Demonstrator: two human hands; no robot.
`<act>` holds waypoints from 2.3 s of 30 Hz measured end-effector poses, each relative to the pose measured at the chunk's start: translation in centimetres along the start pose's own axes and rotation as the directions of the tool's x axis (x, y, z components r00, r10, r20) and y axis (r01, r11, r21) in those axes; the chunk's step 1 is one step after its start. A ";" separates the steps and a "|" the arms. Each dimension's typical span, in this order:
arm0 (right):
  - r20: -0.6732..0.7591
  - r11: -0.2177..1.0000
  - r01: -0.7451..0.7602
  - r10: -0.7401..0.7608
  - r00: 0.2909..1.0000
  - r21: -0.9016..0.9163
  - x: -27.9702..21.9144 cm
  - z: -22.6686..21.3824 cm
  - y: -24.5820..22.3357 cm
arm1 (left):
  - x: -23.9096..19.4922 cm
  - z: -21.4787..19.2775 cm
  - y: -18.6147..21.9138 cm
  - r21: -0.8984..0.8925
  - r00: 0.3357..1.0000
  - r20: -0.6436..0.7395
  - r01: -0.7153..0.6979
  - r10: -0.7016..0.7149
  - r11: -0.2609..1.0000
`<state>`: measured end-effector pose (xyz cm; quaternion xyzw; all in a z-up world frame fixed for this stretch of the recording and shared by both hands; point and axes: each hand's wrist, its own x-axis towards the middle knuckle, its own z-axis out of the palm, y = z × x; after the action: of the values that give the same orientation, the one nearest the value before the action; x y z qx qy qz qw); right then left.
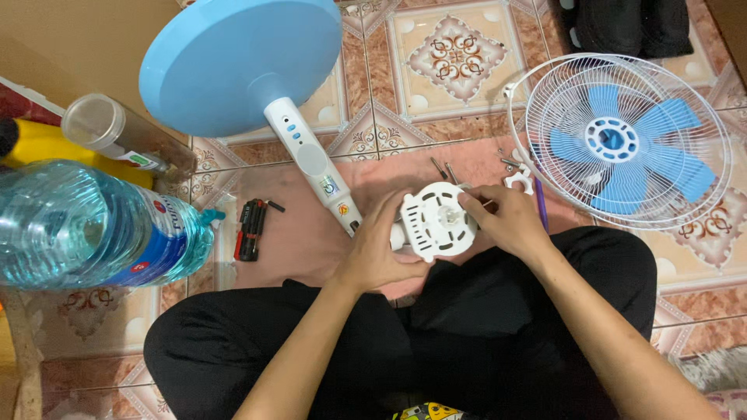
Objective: The person assembles a white plastic fan housing by hand, inserting and securing internal components. They manipulate the housing parts, align them, and press them together to form the complete unit.
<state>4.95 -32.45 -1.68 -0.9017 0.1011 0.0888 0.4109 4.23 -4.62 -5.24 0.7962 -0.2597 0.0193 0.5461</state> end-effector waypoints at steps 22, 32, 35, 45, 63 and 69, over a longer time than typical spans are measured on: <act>0.460 0.801 0.575 -0.454 0.763 -0.165 -2.1 -4.8 -8.7 | 1.6 0.6 -0.3 -0.126 0.999 0.037 -0.032 0.037 0.992; 0.667 0.666 0.628 -0.257 0.699 -0.402 -0.8 -4.9 -10.7 | 0.8 1.1 -1.5 -0.068 0.995 0.103 -0.002 0.009 0.998; 0.678 0.660 0.635 -0.251 0.691 -0.402 -0.7 -4.9 -10.8 | 1.1 0.9 -1.2 -0.116 0.994 0.106 -0.009 0.022 0.993; 0.520 0.794 0.533 -0.335 0.786 -0.293 -2.1 -4.5 -7.5 | 0.6 0.6 -1.8 -0.155 0.994 0.105 0.010 0.007 0.988; 0.140 0.869 0.488 -0.494 0.858 0.082 -5.5 -2.8 -1.7 | 2.7 0.1 4.5 0.539 0.929 0.360 -0.281 0.084 0.794; 0.144 0.874 0.481 -0.468 0.872 -0.074 -5.4 -2.3 -0.5 | 4.3 -0.8 5.5 0.366 0.927 0.375 -0.178 0.031 0.914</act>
<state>0.09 -33.31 1.44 -0.9126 -0.1534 0.0451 0.3762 5.71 -7.12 1.17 0.8640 -0.3892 -0.0458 0.3162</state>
